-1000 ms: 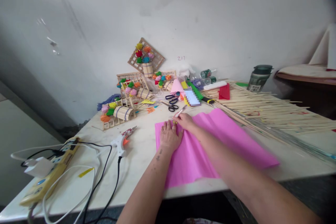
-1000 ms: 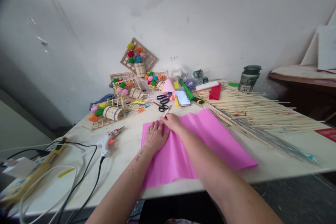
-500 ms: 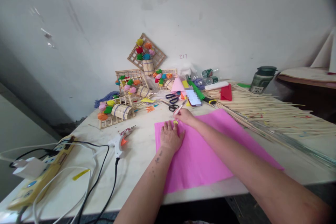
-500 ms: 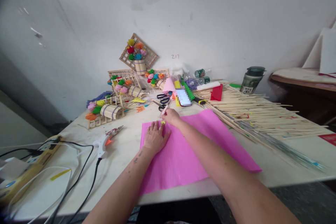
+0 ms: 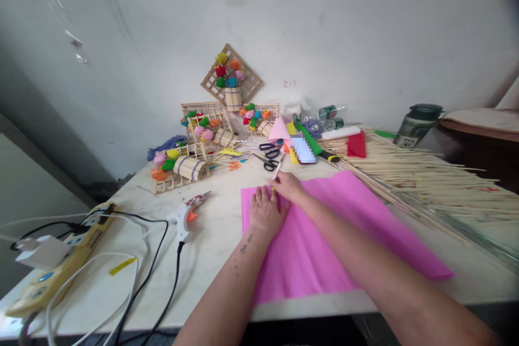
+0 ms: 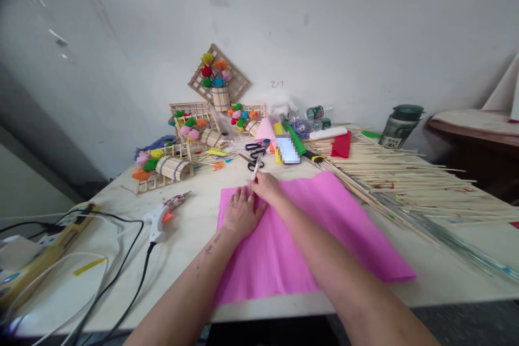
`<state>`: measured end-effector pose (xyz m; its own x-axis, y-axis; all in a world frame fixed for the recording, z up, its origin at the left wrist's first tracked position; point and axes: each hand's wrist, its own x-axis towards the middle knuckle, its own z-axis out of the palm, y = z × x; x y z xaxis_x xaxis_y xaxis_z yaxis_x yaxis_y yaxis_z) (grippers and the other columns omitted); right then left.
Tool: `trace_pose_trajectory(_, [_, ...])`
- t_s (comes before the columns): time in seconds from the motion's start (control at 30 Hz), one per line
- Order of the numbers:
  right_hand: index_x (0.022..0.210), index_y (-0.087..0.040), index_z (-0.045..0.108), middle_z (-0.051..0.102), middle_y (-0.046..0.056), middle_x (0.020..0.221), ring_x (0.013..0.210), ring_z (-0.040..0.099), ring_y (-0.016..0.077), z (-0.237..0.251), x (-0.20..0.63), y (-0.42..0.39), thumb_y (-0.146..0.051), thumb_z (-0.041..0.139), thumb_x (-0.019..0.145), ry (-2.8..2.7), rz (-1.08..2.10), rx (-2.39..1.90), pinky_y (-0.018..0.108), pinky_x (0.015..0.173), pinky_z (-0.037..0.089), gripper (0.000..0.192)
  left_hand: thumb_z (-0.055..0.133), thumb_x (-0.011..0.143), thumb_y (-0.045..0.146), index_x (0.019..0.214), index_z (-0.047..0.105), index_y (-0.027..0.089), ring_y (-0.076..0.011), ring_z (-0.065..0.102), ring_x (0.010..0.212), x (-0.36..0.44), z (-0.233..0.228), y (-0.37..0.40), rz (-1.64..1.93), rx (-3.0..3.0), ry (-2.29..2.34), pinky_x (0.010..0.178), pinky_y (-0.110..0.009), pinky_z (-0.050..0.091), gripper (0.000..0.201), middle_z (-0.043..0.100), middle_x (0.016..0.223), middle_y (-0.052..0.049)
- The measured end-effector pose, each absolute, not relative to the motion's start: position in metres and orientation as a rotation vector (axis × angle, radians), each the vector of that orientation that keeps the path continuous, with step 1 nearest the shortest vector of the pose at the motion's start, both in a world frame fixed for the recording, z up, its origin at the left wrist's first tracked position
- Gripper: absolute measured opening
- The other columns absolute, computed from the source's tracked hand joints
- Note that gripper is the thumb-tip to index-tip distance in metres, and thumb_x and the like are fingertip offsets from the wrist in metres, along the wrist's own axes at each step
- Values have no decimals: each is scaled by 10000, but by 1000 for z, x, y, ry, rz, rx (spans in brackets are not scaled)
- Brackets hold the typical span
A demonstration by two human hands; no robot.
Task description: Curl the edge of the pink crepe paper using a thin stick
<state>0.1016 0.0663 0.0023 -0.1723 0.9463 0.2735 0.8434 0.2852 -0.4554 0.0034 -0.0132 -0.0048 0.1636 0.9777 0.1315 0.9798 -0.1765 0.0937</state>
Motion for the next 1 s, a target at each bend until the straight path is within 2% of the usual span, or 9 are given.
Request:
trace_pose_trajectory(0.2, [838, -166, 613, 661, 50, 761, 692, 587, 141, -6, 104, 67, -445, 454, 785, -1991, 334, -1575, 206, 584, 372, 326, 235, 838, 542, 1316, 325, 125, -318, 218, 1275, 4, -4, -13, -223, -2388, -2027, 1010, -454, 207, 641, 294, 1380, -162])
trace_pose_trajectory(0.8, [879, -174, 598, 662, 68, 794, 747, 593, 169, -5, 98, 65, -430, 415, 811, -2073, 152, -1640, 228, 589, 353, 323, 243, 828, 556, 1328, 303, 113, -324, 221, 1273, 5, -6, -11, -242, -2401, -2048, 1011, -455, 206, 670, 294, 1377, -171])
trace_pose_trajectory(1.0, [878, -164, 595, 660, 81, 807, 760, 593, 175, -3, 96, 63, -422, 418, 814, -2077, 168, -1664, 236, 618, 364, 319, 246, 828, 550, 1322, 312, 142, -316, 214, 1278, 5, -5, -11, -237, -2396, -2059, 1005, -469, 208, 644, 294, 1382, -151])
